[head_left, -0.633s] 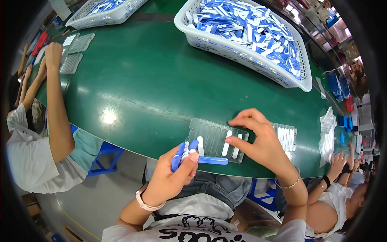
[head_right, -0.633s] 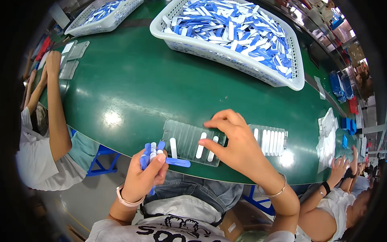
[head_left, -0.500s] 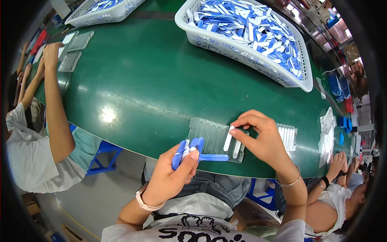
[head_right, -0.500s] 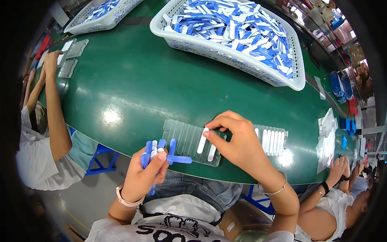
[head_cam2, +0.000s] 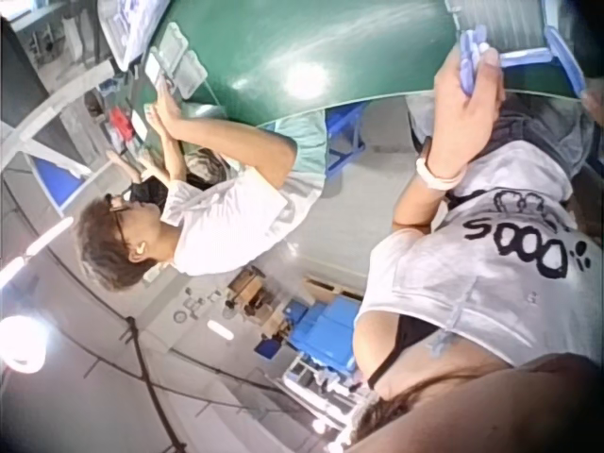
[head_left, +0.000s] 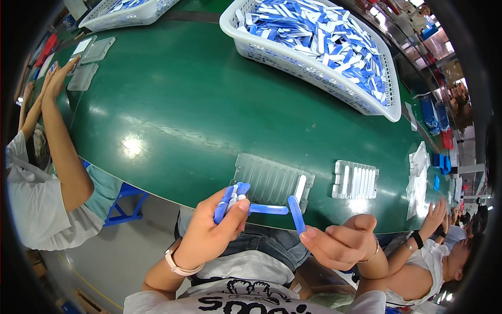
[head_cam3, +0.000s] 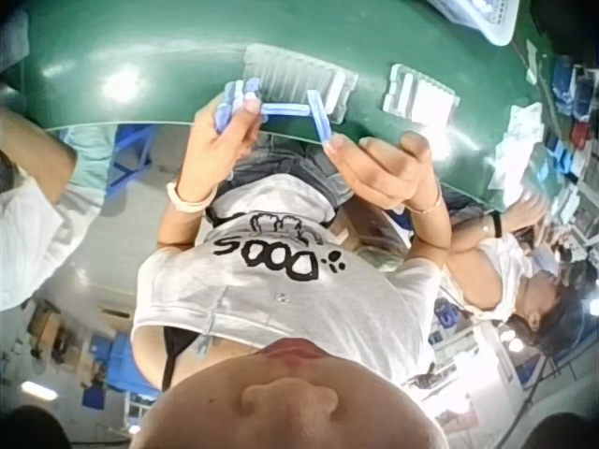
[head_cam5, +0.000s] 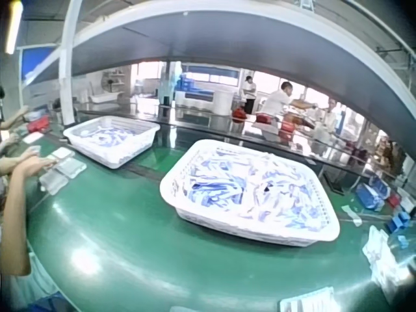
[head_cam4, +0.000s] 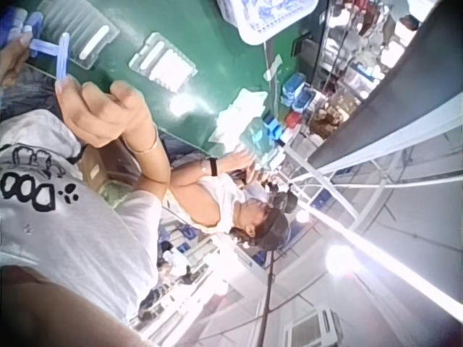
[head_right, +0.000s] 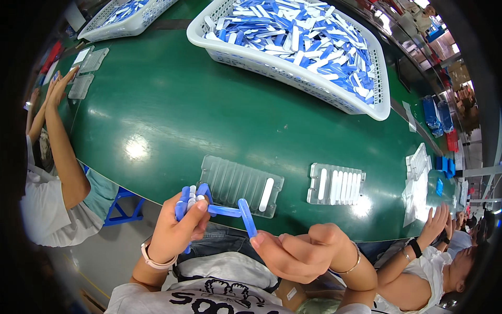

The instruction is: The person assembles small white components and blue components into clear plastic trays by hand.

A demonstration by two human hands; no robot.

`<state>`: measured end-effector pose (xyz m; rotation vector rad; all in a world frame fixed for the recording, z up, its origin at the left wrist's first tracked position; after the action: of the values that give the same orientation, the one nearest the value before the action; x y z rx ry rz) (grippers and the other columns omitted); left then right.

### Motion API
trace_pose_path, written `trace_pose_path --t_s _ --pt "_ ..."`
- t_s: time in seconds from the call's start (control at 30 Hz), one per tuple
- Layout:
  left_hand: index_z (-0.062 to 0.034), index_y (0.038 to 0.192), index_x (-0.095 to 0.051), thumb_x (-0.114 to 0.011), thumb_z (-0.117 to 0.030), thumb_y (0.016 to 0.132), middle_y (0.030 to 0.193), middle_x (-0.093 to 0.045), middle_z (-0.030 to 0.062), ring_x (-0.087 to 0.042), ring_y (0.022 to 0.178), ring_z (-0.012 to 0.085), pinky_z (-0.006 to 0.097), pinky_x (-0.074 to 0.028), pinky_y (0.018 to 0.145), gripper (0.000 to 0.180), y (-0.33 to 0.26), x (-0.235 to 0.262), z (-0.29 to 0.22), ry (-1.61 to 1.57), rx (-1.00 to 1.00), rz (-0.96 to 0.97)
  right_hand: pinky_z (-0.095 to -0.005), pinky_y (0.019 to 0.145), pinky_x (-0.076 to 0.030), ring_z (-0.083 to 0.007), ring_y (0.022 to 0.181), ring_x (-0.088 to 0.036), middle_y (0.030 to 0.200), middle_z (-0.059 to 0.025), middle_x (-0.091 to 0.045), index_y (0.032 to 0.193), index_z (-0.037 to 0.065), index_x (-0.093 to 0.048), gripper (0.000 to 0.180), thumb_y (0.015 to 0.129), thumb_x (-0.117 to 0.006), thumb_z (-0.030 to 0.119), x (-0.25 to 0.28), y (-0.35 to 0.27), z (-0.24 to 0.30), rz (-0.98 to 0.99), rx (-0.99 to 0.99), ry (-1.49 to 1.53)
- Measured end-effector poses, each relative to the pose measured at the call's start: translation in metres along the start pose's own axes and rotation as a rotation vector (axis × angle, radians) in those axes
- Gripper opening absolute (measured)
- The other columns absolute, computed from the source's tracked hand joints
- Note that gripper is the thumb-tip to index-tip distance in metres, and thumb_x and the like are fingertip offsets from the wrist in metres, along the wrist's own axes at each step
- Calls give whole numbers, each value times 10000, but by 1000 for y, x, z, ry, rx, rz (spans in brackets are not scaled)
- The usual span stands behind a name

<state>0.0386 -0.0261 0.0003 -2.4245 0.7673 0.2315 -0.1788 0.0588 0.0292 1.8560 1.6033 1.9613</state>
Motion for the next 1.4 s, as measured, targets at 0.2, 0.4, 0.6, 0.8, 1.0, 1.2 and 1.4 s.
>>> trace_pose_path --t_s 0.2,0.4,0.6,0.8,1.0,1.2,1.4 --pt "-36 893 -528 -537 -218 940 639 -498 -14 -403 513 18 185 -302 429 188 0 -1 2 -29 -7 -12 -301 619 -303 -133 781 -500 890 41 -629 766 138 -665 139 664 -740 82 -7 13 -13 177 -439 100" --pt "-40 908 -533 -538 -224 941 647 -493 -12 -397 515 16 181 -294 429 188 -1 -1 2 -59 -11 -12 -315 832 -394 -207 878 -532 902 -63 -626 751 46 -636 128 679 -742 56 -35 7 -43 291 -1049 689" --pt "-39 871 -540 -542 -235 938 631 -506 -19 -411 513 20 190 -310 441 207 -3 -2 2 -9 -65 -50 -319 792 -411 -208 875 -522 937 -73 -560 784 44 -621 196 669 -768 104 -39 13 -50 380 -1004 586" --pt "-17 805 -552 -551 -210 925 584 -541 10 -467 513 53 228 -359 465 227 -3 0 3 212 -231 -172 -315 756 -431 -245 884 -521 919 -81 -550 902 43 -600 212 737 -724 94 -36 24 -40 312 -930 546" --pt "-6 832 -572 -556 -189 917 581 -551 23 -476 499 64 236 -373 473 202 -2 -1 7 303 -290 -157 -254 618 -462 -136 712 -595 944 -113 -644 1053 45 -667 353 710 -745 13 -19 35 17 101 -1170 1200" --pt "1 897 -598 -555 -181 920 610 -545 7 -476 517 48 217 -377 481 189 -3 0 2 138 -222 -155 -287 584 -415 -193 701 -608 911 -71 -658 864 24 -654 246 636 -703 -54 -24 23 15 -107 -714 273" --pt "21 905 -534 -531 -166 926 579 -479 7 -348 421 35 201 -249 381 188 -2 5 -2 50 -242 -201 -303 626 -277 -133 782 -592 982 -20 -654 856 47 -653 224 636 -693 27 -37 13 32 210 -594 -7"
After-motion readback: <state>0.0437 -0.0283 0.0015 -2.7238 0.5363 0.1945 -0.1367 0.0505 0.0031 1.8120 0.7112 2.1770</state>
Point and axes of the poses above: each hand's wrist, its own y-axis towards the middle knuckle, its own x-axis out of the back of the hand, z = x × y, the point moved 1 cm from there along y, towards the middle knuckle
